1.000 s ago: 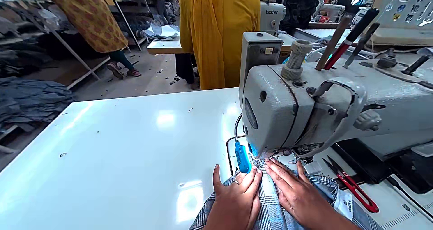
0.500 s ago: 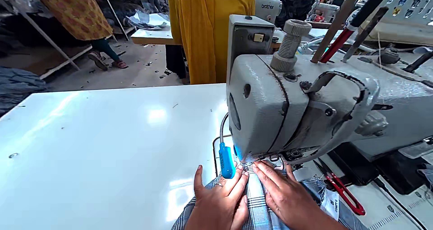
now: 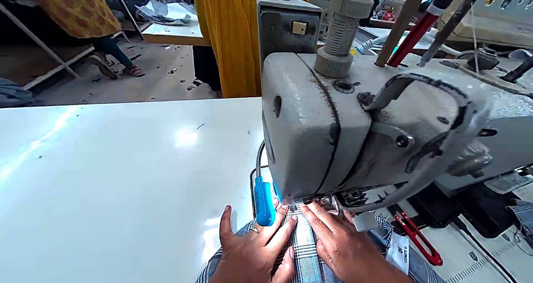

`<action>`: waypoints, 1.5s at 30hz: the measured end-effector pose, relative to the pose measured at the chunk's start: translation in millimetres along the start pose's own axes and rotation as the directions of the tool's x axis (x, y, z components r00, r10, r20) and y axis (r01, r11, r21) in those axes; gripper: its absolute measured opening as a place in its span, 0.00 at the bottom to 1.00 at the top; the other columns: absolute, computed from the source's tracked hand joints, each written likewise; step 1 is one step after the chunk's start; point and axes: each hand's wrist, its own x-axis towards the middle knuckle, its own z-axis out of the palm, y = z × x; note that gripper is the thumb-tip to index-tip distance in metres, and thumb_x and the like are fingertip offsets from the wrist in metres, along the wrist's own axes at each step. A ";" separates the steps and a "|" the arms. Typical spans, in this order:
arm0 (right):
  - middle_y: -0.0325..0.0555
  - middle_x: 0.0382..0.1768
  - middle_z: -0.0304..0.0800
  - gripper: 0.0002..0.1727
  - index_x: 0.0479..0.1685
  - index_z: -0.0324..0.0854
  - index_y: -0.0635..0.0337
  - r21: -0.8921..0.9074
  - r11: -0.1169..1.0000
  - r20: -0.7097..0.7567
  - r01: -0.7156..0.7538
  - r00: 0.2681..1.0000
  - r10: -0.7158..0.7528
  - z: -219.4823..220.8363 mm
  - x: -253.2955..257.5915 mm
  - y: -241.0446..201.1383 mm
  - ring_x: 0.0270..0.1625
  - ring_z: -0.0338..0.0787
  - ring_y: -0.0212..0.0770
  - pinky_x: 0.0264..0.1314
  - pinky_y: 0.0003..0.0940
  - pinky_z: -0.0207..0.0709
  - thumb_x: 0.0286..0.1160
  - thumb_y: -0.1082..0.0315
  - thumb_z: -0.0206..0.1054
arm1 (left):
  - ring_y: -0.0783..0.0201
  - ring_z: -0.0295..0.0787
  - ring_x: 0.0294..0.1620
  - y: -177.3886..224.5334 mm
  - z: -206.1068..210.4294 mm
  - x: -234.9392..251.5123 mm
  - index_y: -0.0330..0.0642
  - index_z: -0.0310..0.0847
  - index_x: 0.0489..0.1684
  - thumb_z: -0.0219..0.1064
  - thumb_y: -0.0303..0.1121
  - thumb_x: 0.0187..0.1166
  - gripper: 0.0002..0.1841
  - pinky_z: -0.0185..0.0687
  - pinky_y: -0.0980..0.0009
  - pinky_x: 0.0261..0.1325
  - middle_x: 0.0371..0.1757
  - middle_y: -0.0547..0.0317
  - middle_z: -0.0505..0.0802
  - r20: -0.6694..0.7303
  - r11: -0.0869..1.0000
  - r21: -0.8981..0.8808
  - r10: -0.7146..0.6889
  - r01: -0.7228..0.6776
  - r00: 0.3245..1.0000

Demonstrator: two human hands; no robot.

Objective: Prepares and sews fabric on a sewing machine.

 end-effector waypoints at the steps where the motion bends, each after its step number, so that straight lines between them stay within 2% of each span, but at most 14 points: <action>1: 0.44 0.65 0.92 0.25 0.67 0.86 0.58 -0.003 1.000 -0.002 -0.001 1.000 0.001 0.0 -0.2 0.0 0.67 0.92 0.45 0.70 0.71 0.73 0.68 0.72 0.58 | 0.56 0.86 0.74 -0.3 1.0 -0.4 0.56 0.89 0.65 0.45 0.47 0.86 0.25 0.44 0.22 0.74 0.70 0.59 0.92 -0.008 1.000 0.002 0.002 -0.002 1.000; 18: 0.44 0.66 0.91 0.28 0.71 0.84 0.57 -0.012 1.000 0.006 0.010 1.000 -0.010 0.3 4.0 1.4 0.66 0.93 0.47 0.67 0.73 0.75 0.68 0.72 0.57 | 0.57 0.87 0.73 -7.9 13.4 0.6 0.58 0.90 0.63 0.42 0.46 0.85 0.27 0.48 0.22 0.72 0.68 0.62 0.93 -0.117 0.999 0.029 0.036 -0.033 0.992; 26: 0.46 0.71 0.88 0.27 0.72 0.82 0.59 0.117 0.993 0.031 0.016 0.999 -0.020 -4.0 5.6 7.1 0.70 0.90 0.48 0.71 0.77 0.68 0.71 0.72 0.55 | 0.50 0.87 0.73 -9.0 14.2 2.2 0.56 0.91 0.62 0.45 0.43 0.82 0.25 0.50 0.17 0.68 0.67 0.56 0.93 -0.138 0.997 0.024 0.079 -0.077 0.987; 29: 0.47 0.75 0.85 0.27 0.75 0.81 0.60 0.163 0.986 0.052 0.028 0.998 -0.036 -5.3 5.5 10.8 0.75 0.86 0.48 0.76 0.75 0.66 0.76 0.71 0.54 | 0.48 0.88 0.69 -9.9 13.6 2.6 0.57 0.93 0.56 0.50 0.41 0.77 0.22 0.61 0.25 0.66 0.63 0.58 0.94 -0.177 0.988 0.074 0.149 -0.138 0.973; 32: 0.45 0.77 0.83 0.25 0.76 0.80 0.57 0.184 0.981 0.084 -0.069 0.995 0.054 -9.2 3.9 5.9 0.80 0.81 0.48 0.81 0.74 0.60 0.82 0.69 0.52 | 0.58 0.92 0.62 -12.4 13.6 2.7 0.54 0.95 0.49 0.54 0.35 0.74 0.19 0.68 0.40 0.67 0.57 0.60 0.97 -0.211 0.965 0.085 0.259 -0.246 0.942; 34: 0.51 0.85 0.72 0.27 0.85 0.71 0.61 0.263 0.882 0.274 -0.391 0.907 0.320 -29.4 2.7 -16.5 0.91 0.64 0.55 0.87 0.79 0.36 0.88 0.65 0.50 | 0.60 0.94 0.59 -14.4 14.1 2.2 0.51 0.95 0.48 0.56 0.32 0.73 0.18 0.72 0.48 0.71 0.56 0.60 0.97 -0.205 0.945 0.075 0.327 -0.318 0.923; 35: 0.54 0.92 0.56 0.31 0.91 0.58 0.62 0.343 0.742 0.423 -0.575 0.800 0.425 -46.0 4.9 -28.6 0.96 0.47 0.56 0.88 0.77 0.21 0.90 0.63 0.48 | 0.60 0.94 0.60 -15.3 13.9 2.6 0.49 0.95 0.47 0.57 0.30 0.73 0.17 0.73 0.50 0.72 0.57 0.60 0.97 -0.202 0.936 0.068 0.352 -0.345 0.914; 37: 0.57 0.96 0.33 0.39 0.96 0.39 0.62 0.460 0.456 0.566 -0.762 0.647 0.510 -70.0 2.8 -47.4 0.98 0.30 0.57 0.89 0.74 0.14 0.89 0.62 0.52 | 0.58 0.94 0.63 -13.5 13.5 2.5 0.44 0.94 0.48 0.58 0.26 0.71 0.17 0.77 0.49 0.71 0.57 0.56 0.97 -0.189 0.931 0.023 0.361 -0.363 0.913; 39: 0.58 0.96 0.27 0.44 0.96 0.32 0.61 0.455 0.380 0.584 -0.805 0.592 0.556 -74.0 -7.1 -54.8 0.97 0.26 0.58 0.89 0.74 0.14 0.88 0.61 0.55 | 0.51 0.93 0.65 -8.6 12.2 -0.1 0.37 0.93 0.51 0.59 0.21 0.68 0.18 0.79 0.43 0.70 0.59 0.50 0.96 -0.145 0.934 -0.043 0.345 -0.355 0.927; 41: 0.59 0.96 0.30 0.44 0.96 0.29 0.60 0.359 0.491 0.555 -0.794 0.604 0.572 -69.2 -13.9 -46.3 0.97 0.30 0.58 0.90 0.73 0.23 0.89 0.56 0.53 | 0.46 0.91 0.68 -7.1 9.4 -1.2 0.33 0.91 0.56 0.60 0.18 0.69 0.19 0.78 0.39 0.71 0.63 0.46 0.94 -0.082 0.940 -0.084 0.326 -0.332 0.942; 42: 0.59 0.96 0.35 0.43 0.96 0.32 0.61 0.294 0.594 0.517 -0.749 0.647 0.560 -63.9 -18.9 -37.6 0.97 0.37 0.58 0.91 0.69 0.32 0.91 0.52 0.51 | 0.46 0.91 0.68 -7.2 9.3 -1.5 0.32 0.90 0.57 0.61 0.17 0.69 0.19 0.78 0.38 0.71 0.64 0.45 0.94 -0.065 0.940 -0.094 0.322 -0.327 0.944; 43: 0.58 0.94 0.48 0.42 0.96 0.41 0.62 0.229 0.727 0.408 -0.647 0.742 0.532 -53.3 -28.0 -27.3 0.95 0.49 0.56 0.91 0.65 0.44 0.90 0.49 0.49 | 0.47 0.91 0.68 -7.9 10.0 -2.1 0.33 0.90 0.58 0.60 0.17 0.70 0.19 0.78 0.38 0.71 0.65 0.46 0.93 -0.055 0.939 -0.104 0.322 -0.327 0.945; 44: 0.54 0.91 0.58 0.40 0.94 0.50 0.61 0.195 0.830 0.285 -0.523 0.840 0.462 -41.9 -36.3 -16.2 0.94 0.56 0.53 0.91 0.63 0.48 0.90 0.46 0.48 | 0.47 0.91 0.68 -9.3 10.5 -1.5 0.33 0.90 0.58 0.60 0.17 0.70 0.19 0.79 0.38 0.71 0.65 0.46 0.93 -0.051 0.937 -0.111 0.328 -0.332 0.943; 45: 0.50 0.90 0.63 0.39 0.93 0.55 0.60 0.197 0.892 0.211 -0.406 0.906 0.366 -35.3 -40.2 -5.2 0.93 0.58 0.51 0.92 0.64 0.44 0.90 0.45 0.46 | 0.47 0.91 0.68 -11.0 10.5 -0.1 0.33 0.90 0.59 0.60 0.17 0.71 0.20 0.79 0.38 0.71 0.65 0.46 0.93 -0.048 0.934 -0.112 0.335 -0.338 0.941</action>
